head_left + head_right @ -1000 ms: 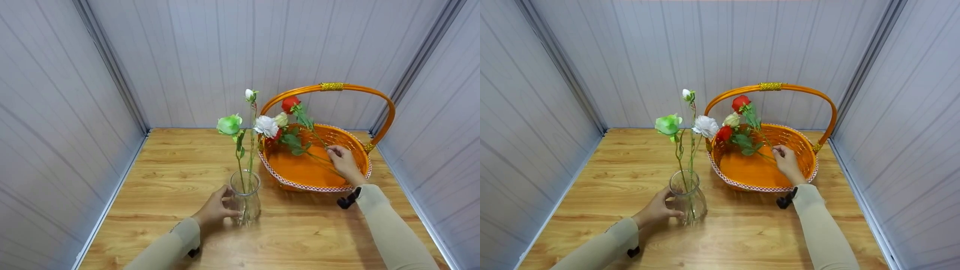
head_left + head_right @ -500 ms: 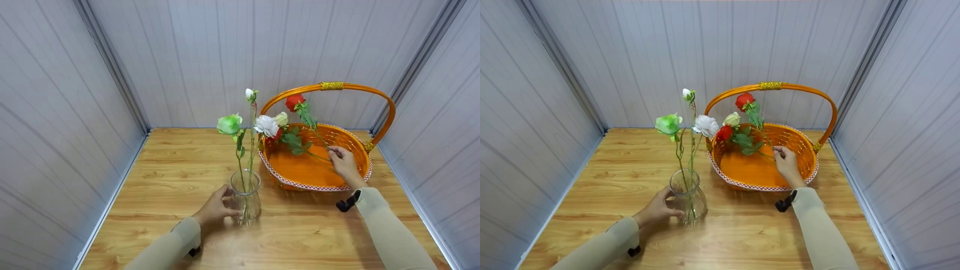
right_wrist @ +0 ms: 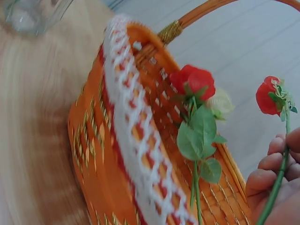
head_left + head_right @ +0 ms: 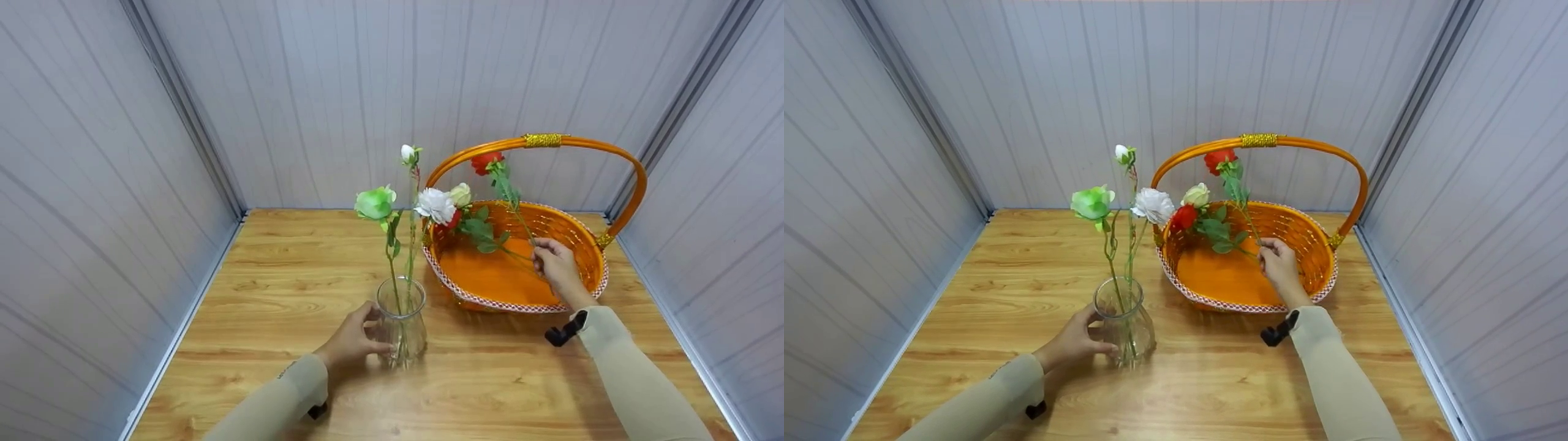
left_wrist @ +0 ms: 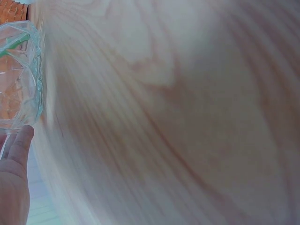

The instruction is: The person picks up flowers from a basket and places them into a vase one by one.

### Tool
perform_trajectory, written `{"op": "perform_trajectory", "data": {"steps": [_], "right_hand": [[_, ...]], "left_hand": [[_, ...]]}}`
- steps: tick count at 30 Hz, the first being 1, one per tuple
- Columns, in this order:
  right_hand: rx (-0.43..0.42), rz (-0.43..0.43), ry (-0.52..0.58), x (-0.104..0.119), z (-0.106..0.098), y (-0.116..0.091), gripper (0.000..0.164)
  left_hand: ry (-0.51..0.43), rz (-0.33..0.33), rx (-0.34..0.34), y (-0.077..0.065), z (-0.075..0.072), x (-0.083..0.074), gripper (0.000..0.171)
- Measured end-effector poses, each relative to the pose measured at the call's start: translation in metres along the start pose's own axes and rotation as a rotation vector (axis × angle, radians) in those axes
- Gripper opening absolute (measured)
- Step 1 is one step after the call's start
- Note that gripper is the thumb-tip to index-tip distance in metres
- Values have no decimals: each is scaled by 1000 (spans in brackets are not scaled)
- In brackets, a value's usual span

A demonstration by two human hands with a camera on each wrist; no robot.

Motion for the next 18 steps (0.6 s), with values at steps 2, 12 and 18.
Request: {"op": "perform_trajectory", "data": {"steps": [2, 12, 18], "right_hand": [[-4, 13, 40, 1, 3, 0, 19], [39, 7, 149, 6, 24, -9, 21], [110, -41, 149, 8, 39, -14, 20]], "left_hand": [[-17, -1, 5, -1, 0, 0, 63], [-7, 7, 2, -2, 1, -3, 64], [21, 18, -3, -2, 1, -5, 64]]}}
Point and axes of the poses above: each hand's wrist, its own y-axis towards the middle knuckle, its own z-axis out of the palm, x = y × z, the point moved 6 cm from there along y, towards the middle knuckle, and after that the axes turned 12 degrees about -z, right-handed, at the moved point
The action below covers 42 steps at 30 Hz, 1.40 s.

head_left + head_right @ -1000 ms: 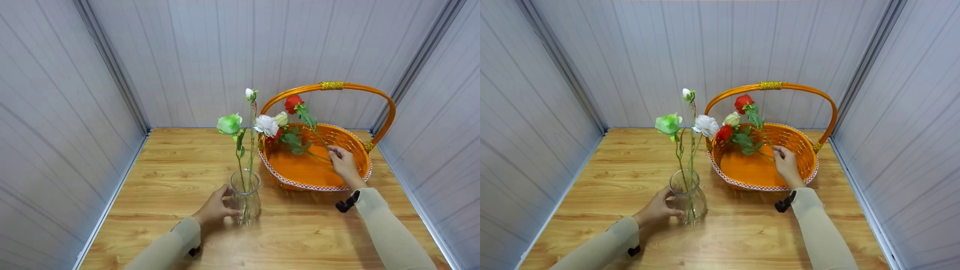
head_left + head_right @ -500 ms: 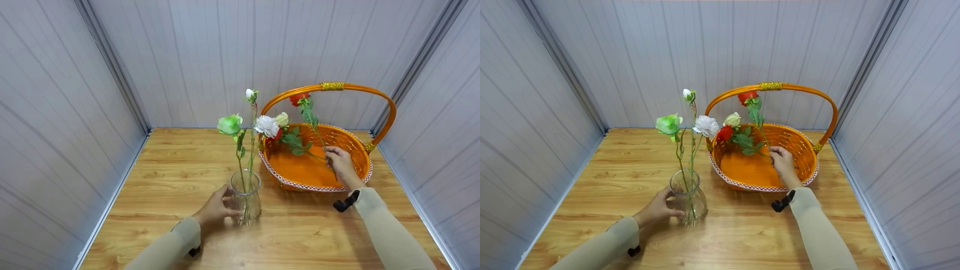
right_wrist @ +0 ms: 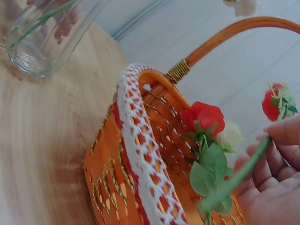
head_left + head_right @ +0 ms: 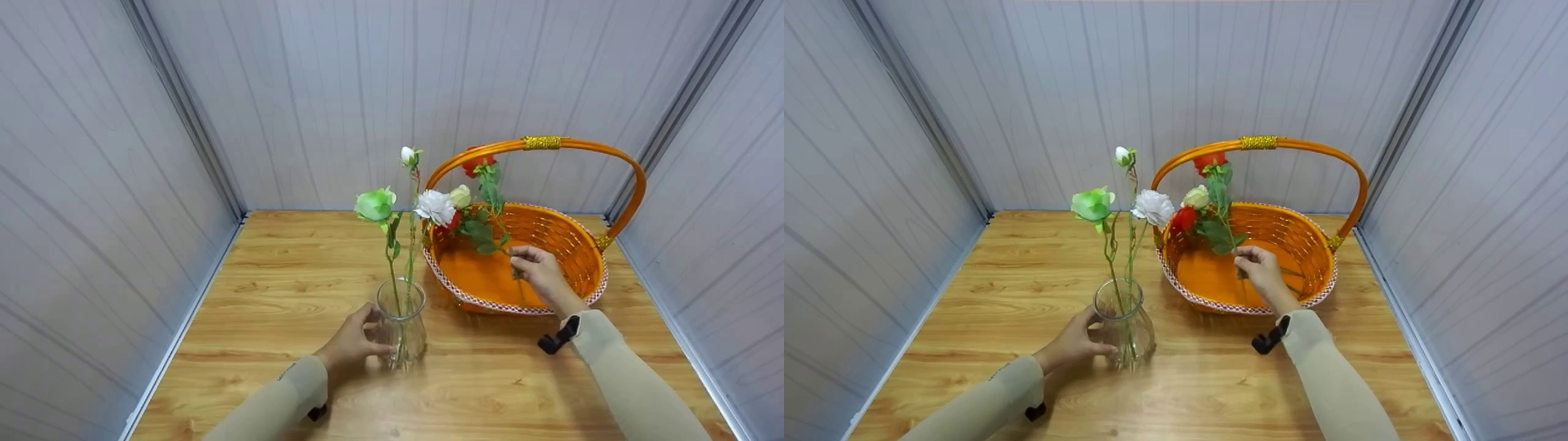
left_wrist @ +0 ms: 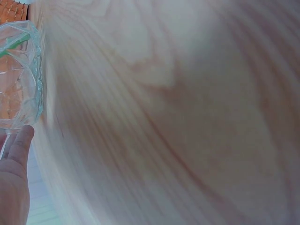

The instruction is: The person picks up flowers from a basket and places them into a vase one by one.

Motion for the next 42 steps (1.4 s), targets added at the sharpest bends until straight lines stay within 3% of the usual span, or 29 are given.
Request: {"op": "perform_trajectory", "data": {"steps": [10, 15, 35, 42], "right_hand": [[128, -6, 42, -3, 17, -4, 11], [159, 4, 75, -5, 21, -5, 15], [70, -139, 77, 2, 28, -12, 17], [100, -201, 31, 13, 41, -19, 12]], "left_hand": [[-5, 13, -1, 1, 0, 0, 65], [-5, 19, -5, 1, -1, -1, 65], [-6, -12, 4, 0, 0, 2, 65], [-16, -18, 11, 0, 0, 2, 67]]}}
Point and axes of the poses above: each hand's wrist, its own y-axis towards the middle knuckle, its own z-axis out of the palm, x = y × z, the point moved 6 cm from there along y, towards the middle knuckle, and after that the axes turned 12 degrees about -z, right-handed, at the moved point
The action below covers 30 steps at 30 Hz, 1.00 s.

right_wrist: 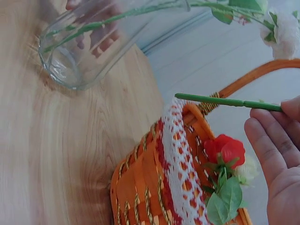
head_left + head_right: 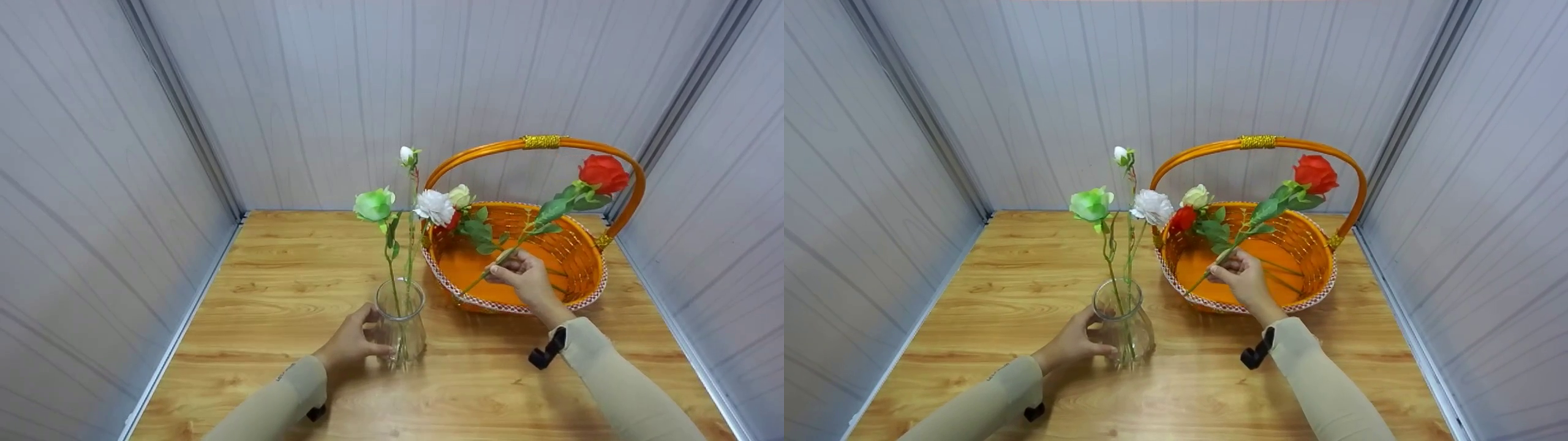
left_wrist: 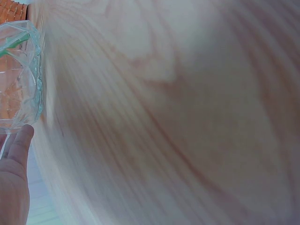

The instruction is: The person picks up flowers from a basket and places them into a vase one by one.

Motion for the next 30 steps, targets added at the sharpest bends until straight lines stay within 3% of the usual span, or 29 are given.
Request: {"op": "perform_trajectory", "data": {"steps": [3, 8, 12, 30], "right_hand": [[27, -22, -11, 5, 8, -1, 9], [65, -51, -29, 12, 19, -2, 20], [85, -84, -14, 19, 27, -3, 11], [134, -142, 40, 51, 62, -1, 12]], "left_hand": [[-8, -2, 1, 0, 0, 0, 68], [-25, -12, 10, 0, 1, 1, 66], [-12, 9, 9, 0, 1, -1, 64], [4, 24, 6, 1, 0, 0, 67]]}}
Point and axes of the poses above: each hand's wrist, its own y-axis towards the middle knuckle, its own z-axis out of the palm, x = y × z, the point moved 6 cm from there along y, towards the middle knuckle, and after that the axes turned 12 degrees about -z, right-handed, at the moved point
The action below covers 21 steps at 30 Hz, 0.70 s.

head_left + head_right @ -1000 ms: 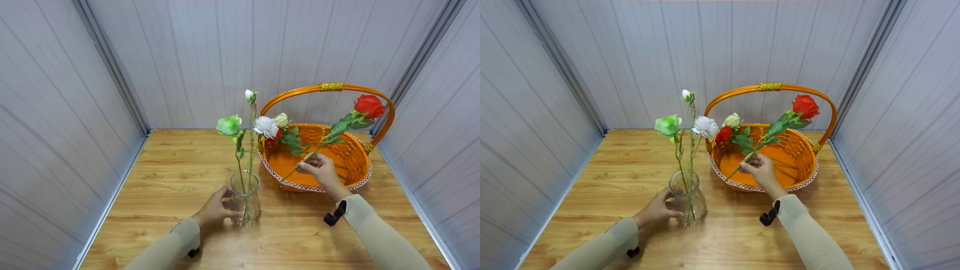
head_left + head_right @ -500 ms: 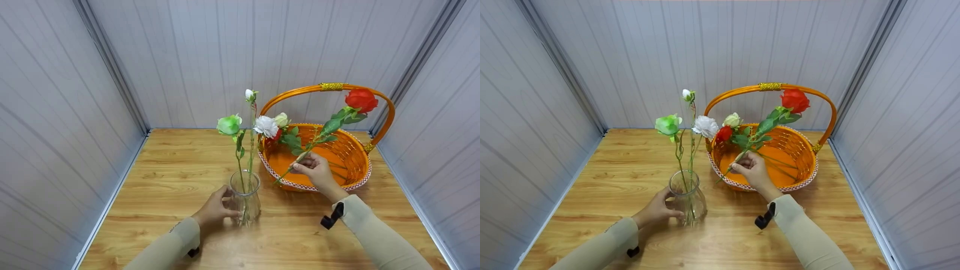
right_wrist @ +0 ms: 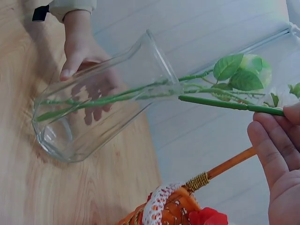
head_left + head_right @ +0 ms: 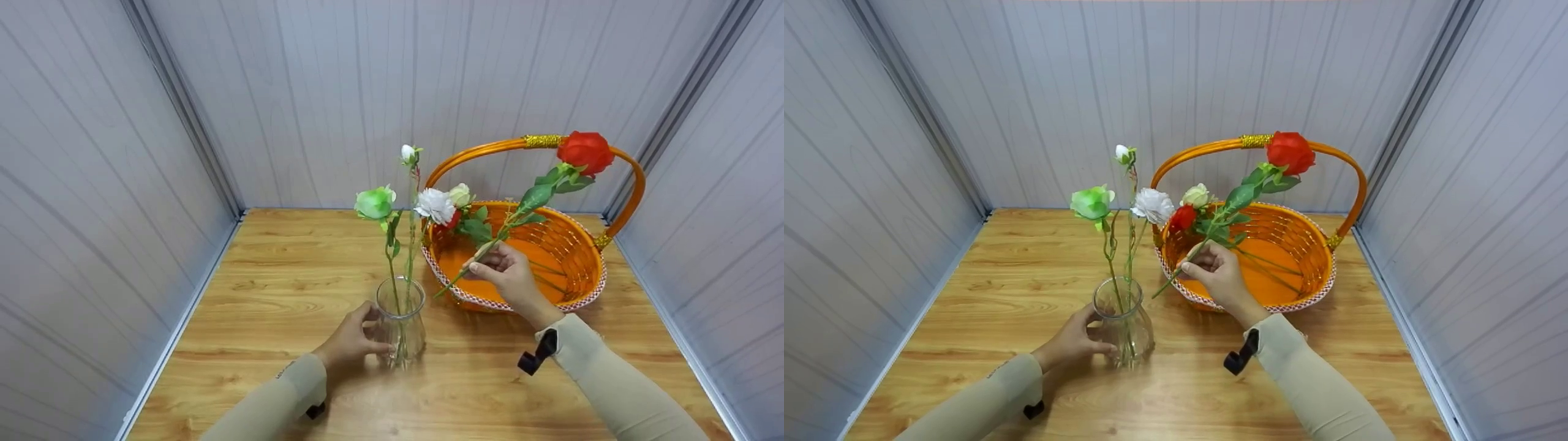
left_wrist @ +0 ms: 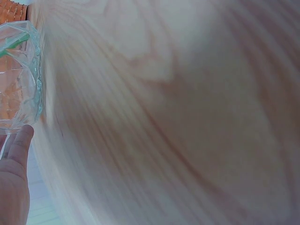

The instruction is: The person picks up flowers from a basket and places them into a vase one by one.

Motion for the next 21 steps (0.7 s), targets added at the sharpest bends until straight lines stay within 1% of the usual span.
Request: {"op": "perform_trajectory", "data": {"steps": [5, 8, 10, 12, 15, 19, 21], "right_hand": [[6, -8, 6, 4, 9, 5, 18], [14, -20, 24, 4, 15, 7, 12], [23, -28, 40, 4, 20, 8, 12], [29, -32, 47, 3, 24, 10, 15], [40, -41, 44, 3, 31, 11, 11], [65, -49, 20, 1, 40, 13, 26], [88, -51, 1, 0, 44, 14, 29]], "left_hand": [[-12, -3, 4, -1, 0, 0, 66], [-26, -8, 8, -1, 1, 0, 64], [-23, -5, 7, -1, 1, 0, 64], [-10, -1, 3, 0, 1, 1, 63], [8, 4, -3, 0, 1, 0, 64], [10, -3, -8, 0, 0, 0, 66], [7, -6, -10, -1, -1, 0, 66]]}}
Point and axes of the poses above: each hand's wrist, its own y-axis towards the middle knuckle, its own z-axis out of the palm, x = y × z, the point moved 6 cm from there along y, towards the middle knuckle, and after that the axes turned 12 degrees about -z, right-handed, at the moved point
